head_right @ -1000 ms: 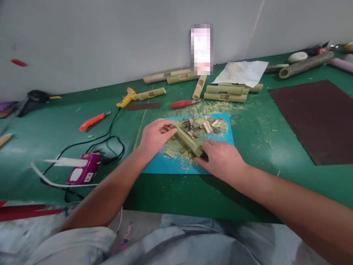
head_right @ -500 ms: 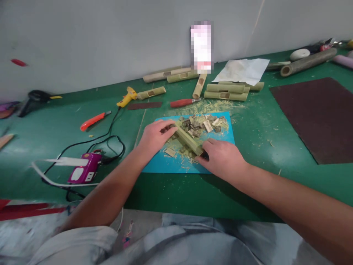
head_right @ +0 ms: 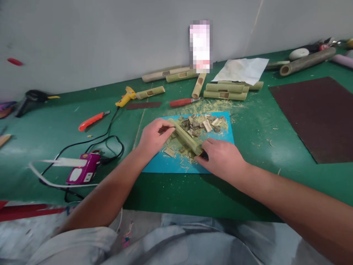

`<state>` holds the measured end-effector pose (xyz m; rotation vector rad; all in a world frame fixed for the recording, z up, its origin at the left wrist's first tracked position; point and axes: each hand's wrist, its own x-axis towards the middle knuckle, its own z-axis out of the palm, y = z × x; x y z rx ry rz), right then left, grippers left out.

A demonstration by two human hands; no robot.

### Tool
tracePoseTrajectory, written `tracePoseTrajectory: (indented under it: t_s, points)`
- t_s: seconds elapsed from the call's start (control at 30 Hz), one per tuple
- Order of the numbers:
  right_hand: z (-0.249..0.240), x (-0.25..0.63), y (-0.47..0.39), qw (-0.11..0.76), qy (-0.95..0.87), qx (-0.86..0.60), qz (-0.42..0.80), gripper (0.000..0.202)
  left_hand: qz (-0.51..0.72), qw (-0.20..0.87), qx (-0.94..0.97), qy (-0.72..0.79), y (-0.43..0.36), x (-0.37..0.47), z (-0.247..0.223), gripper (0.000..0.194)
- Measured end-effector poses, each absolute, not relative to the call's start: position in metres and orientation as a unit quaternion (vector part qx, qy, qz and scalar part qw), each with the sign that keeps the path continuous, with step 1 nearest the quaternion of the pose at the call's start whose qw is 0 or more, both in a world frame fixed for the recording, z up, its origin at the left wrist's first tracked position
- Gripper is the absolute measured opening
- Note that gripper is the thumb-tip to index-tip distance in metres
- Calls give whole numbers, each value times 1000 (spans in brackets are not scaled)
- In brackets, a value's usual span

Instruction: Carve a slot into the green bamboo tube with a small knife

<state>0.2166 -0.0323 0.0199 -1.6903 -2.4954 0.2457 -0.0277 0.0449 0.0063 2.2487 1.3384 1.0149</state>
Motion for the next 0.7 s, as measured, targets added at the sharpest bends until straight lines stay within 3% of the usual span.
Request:
tracePoseTrajectory:
  t_s: [0.4,0.7]
  points:
    - [21,217,-34,57,-822,-561,84,32,306,102,844,429,50,-28,14,7]
    - [22,217,-33,65,-824,-556,85,29,267,113,860,419,48,-27,18,13]
